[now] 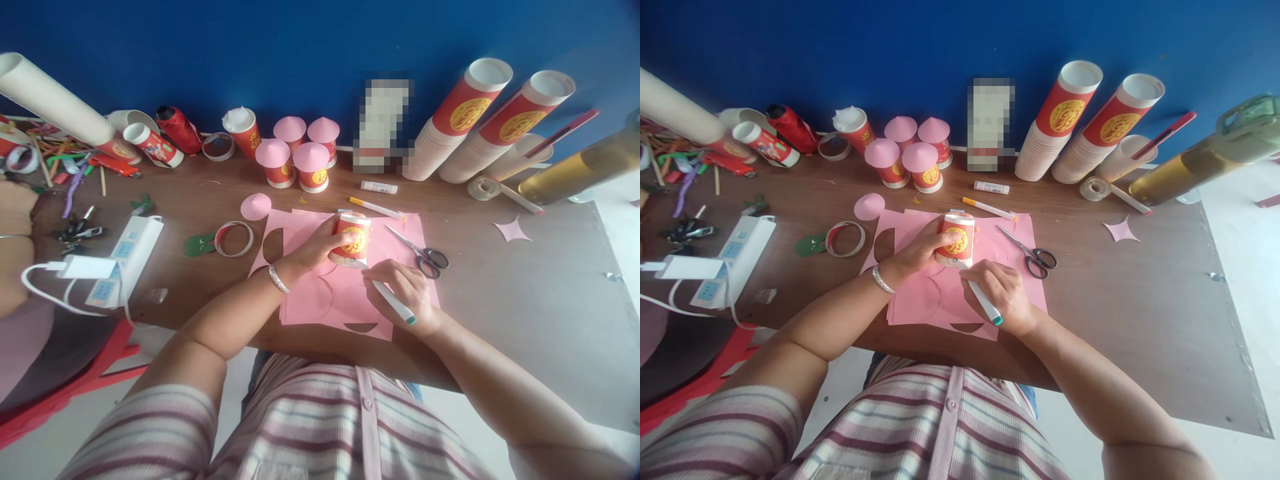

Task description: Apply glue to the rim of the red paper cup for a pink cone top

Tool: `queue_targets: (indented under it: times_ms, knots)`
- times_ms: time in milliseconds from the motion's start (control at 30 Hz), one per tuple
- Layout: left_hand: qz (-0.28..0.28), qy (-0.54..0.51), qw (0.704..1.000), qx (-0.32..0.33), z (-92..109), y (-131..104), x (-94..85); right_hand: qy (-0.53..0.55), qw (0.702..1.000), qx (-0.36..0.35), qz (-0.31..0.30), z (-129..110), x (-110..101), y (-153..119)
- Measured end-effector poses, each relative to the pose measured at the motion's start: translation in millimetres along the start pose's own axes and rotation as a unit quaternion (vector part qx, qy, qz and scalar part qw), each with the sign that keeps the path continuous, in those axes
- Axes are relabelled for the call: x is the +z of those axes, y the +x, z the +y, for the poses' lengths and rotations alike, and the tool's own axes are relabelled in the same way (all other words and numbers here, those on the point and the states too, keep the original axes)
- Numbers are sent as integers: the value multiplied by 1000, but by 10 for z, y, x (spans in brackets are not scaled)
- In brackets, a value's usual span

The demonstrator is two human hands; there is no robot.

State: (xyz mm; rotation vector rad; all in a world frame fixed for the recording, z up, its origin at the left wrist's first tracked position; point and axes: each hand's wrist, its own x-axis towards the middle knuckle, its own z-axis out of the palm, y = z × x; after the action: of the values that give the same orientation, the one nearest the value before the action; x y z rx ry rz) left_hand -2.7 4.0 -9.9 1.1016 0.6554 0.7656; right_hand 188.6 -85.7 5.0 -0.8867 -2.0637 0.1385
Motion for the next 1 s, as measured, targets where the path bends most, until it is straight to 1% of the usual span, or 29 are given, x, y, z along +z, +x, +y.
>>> queue_targets:
  times_ms: [333,700,1000]
  knots:
    - [-14,-12,1000,-2,-2,19,-7,-20,1000,3,7,8,2,5]
    - [5,5,1000,-3,48,-18,29,-37,999,6,16,10,-5,5]
    - [-8,-2,1000,-1,-8,8,-17,-28,1000,4,12,-14,-6,23]
